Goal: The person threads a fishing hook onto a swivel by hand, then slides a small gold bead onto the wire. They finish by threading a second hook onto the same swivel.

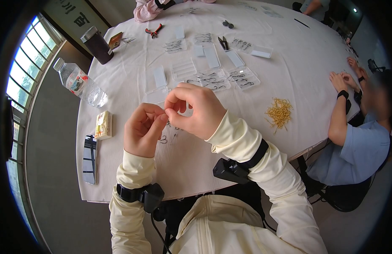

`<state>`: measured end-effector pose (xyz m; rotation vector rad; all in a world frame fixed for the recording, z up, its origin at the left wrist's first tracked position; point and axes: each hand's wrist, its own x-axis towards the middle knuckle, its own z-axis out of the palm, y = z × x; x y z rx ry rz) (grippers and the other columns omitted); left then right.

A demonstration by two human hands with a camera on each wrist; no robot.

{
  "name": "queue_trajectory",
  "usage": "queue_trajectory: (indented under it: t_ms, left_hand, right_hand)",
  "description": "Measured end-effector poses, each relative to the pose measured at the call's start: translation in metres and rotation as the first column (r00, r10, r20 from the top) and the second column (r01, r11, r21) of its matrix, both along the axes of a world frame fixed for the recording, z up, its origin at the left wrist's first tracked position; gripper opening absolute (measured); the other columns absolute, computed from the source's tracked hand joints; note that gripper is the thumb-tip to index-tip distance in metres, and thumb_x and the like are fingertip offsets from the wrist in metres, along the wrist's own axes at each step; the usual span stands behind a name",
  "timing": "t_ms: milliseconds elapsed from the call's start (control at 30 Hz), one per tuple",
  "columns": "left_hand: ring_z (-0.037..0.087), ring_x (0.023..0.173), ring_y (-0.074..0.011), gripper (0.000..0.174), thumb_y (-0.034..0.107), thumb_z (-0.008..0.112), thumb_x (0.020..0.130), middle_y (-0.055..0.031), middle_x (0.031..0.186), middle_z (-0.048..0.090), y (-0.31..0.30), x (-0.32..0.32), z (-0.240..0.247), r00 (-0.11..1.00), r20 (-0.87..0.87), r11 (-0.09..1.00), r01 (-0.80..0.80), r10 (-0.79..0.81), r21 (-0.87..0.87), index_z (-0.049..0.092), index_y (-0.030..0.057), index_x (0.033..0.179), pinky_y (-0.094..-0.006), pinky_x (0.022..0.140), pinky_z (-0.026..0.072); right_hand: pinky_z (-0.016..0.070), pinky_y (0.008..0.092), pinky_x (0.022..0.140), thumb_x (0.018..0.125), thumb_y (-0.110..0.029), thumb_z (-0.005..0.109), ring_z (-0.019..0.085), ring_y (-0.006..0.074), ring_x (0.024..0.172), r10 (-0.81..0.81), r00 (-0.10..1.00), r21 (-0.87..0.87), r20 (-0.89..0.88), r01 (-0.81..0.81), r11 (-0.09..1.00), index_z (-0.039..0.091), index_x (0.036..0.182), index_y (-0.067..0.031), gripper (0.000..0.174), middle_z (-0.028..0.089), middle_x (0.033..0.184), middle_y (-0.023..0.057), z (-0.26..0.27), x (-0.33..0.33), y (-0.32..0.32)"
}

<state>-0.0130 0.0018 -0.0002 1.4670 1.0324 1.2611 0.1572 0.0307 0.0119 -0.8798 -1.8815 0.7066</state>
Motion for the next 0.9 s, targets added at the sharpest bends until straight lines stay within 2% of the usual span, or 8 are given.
queue_trajectory:
  t_ms: [167,233,333,600,900]
  left_hand:
    - [0.044,0.059,-0.0023,0.005,0.006,0.06,0.091,0.0026,0.075,0.055,0.0,-0.0006,0.0014,0.998,0.059,0.998,0.014,-0.011,-0.055,0.057,0.0024,0.093,-0.0178,0.051,0.0354]
    - [0.044,0.059,-0.0025,0.006,0.007,0.06,0.091,0.0024,0.075,0.056,0.0,-0.001,0.0014,0.997,0.081,0.998,0.016,-0.011,-0.058,0.057,0.0028,0.093,-0.0181,0.051,0.0357]
    - [0.044,0.059,-0.003,0.007,0.008,0.061,0.09,0.0021,0.076,0.055,-0.0007,-0.0017,0.0032,0.995,0.102,0.995,0.018,-0.009,-0.095,0.057,0.0029,0.093,-0.0186,0.051,0.0362]
    - [0.045,0.057,-0.0024,0.008,0.01,0.06,0.091,0.0026,0.072,0.055,-0.0001,-0.0007,0.0019,0.985,0.17,0.995,0.009,0.008,-0.097,0.056,0.0027,0.092,-0.0184,0.049,0.0352]
    - [0.046,0.06,-0.0037,0.006,0.008,0.057,0.092,0.0024,0.076,0.053,0.0008,-0.0034,0.0006,0.983,0.185,0.992,0.039,-0.017,-0.12,0.056,0.0026,0.095,-0.0198,0.052,0.0379]
  right_hand:
    - [0.0412,0.025,0.063,0.076,-0.002,0.062,0.053,0.011,0.065,0.026,1.0,0.013,-0.002,-0.026,1.0,0.058,0.081,-0.0044,0.007,0.057,0.074,0.0006,-0.0011,0.0,0.0008]
    - [0.0455,0.0261,0.059,0.077,-0.005,0.065,0.058,0.0135,0.063,0.018,1.0,0.047,-0.003,-0.018,0.999,0.059,0.081,-0.0032,0.007,0.058,0.075,0.0041,-0.0019,-0.0002,0.0017]
    - [0.0458,0.0262,0.06,0.077,-0.004,0.065,0.058,0.0135,0.063,0.021,1.0,0.053,-0.006,-0.021,0.998,0.059,0.081,-0.0028,0.007,0.058,0.075,0.0043,-0.0018,-0.0005,0.0017]
    - [0.0458,0.0263,0.06,0.077,-0.003,0.065,0.057,0.0138,0.064,0.031,1.0,0.057,0.003,-0.031,0.998,0.058,0.081,-0.003,0.008,0.058,0.075,0.0039,-0.0026,-0.0006,0.0023]
    - [0.0429,0.0264,0.058,0.079,-0.008,0.065,0.056,0.0131,0.064,0.023,1.0,0.06,-0.017,-0.022,0.998,0.059,0.082,-0.0042,0.007,0.059,0.076,0.0032,-0.0015,-0.002,0.0016]
